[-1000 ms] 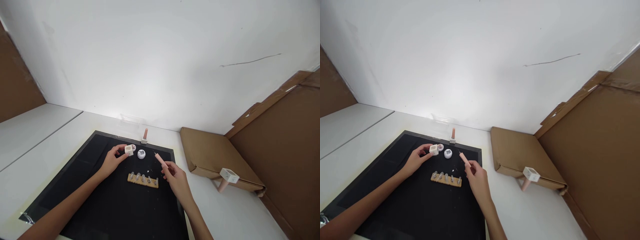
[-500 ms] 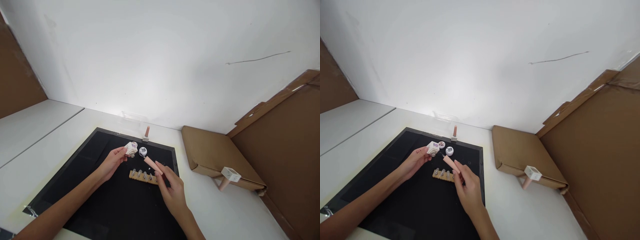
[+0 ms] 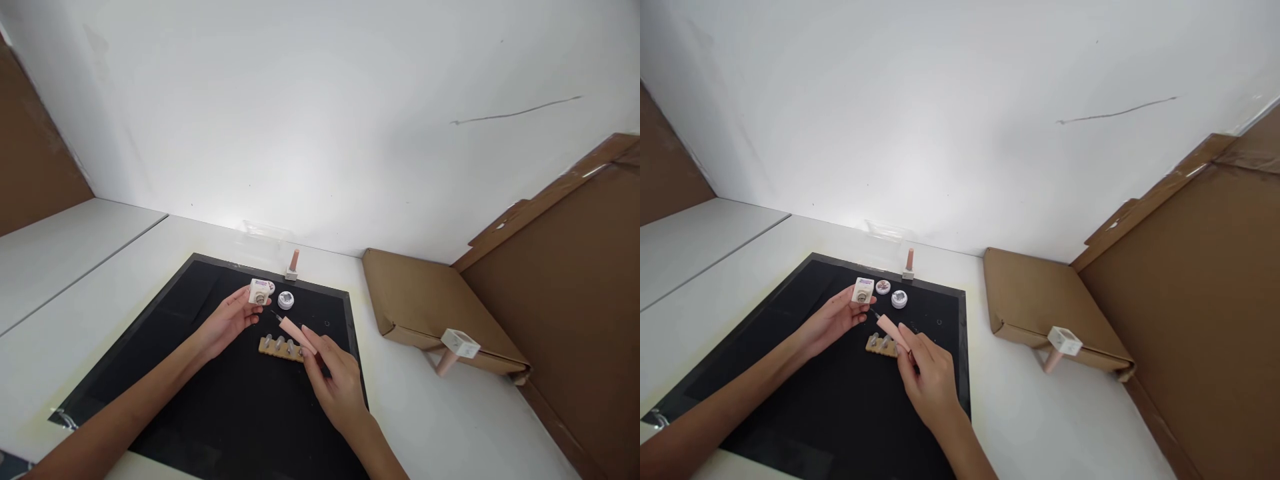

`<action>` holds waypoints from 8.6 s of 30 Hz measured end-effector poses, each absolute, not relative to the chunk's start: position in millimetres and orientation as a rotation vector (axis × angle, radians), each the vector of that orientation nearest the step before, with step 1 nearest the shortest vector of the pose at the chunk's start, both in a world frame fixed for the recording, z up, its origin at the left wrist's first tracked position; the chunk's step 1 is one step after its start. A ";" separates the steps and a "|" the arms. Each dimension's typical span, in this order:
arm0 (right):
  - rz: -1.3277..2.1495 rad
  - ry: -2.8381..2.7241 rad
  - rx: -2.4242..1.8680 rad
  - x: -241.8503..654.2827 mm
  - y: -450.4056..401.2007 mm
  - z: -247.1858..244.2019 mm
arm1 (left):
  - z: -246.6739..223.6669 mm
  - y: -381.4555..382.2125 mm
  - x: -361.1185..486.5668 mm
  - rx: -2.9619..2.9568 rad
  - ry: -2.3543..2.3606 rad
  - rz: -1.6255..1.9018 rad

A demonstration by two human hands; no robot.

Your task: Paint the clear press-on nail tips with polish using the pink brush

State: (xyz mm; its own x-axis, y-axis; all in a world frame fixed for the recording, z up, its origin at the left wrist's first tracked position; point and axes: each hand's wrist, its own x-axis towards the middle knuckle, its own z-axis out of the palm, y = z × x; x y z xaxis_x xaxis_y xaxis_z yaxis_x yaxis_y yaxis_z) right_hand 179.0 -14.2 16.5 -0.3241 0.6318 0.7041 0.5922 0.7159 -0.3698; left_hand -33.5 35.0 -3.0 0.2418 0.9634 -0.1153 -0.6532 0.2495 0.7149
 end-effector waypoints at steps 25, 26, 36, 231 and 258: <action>0.000 -2.050 -0.920 178.0 -15.7 17.2 | -3.6 36.8 -40.6 0.419 0.419 1.137; -0.002 -2.048 -0.920 177.8 -15.9 17.3 | -4.4 37.0 -40.5 0.418 0.422 1.137; -0.025 -2.018 -0.934 177.3 -16.7 16.6 | -8.6 37.7 -37.5 0.471 0.452 1.152; 0.995 -1.563 -1.023 178.1 17.1 119.2 | 127.7 41.2 28.2 1.197 0.753 1.454; -0.023 -1.863 -0.836 184.8 3.4 125.2 | 138.8 23.8 28.3 1.040 0.734 1.411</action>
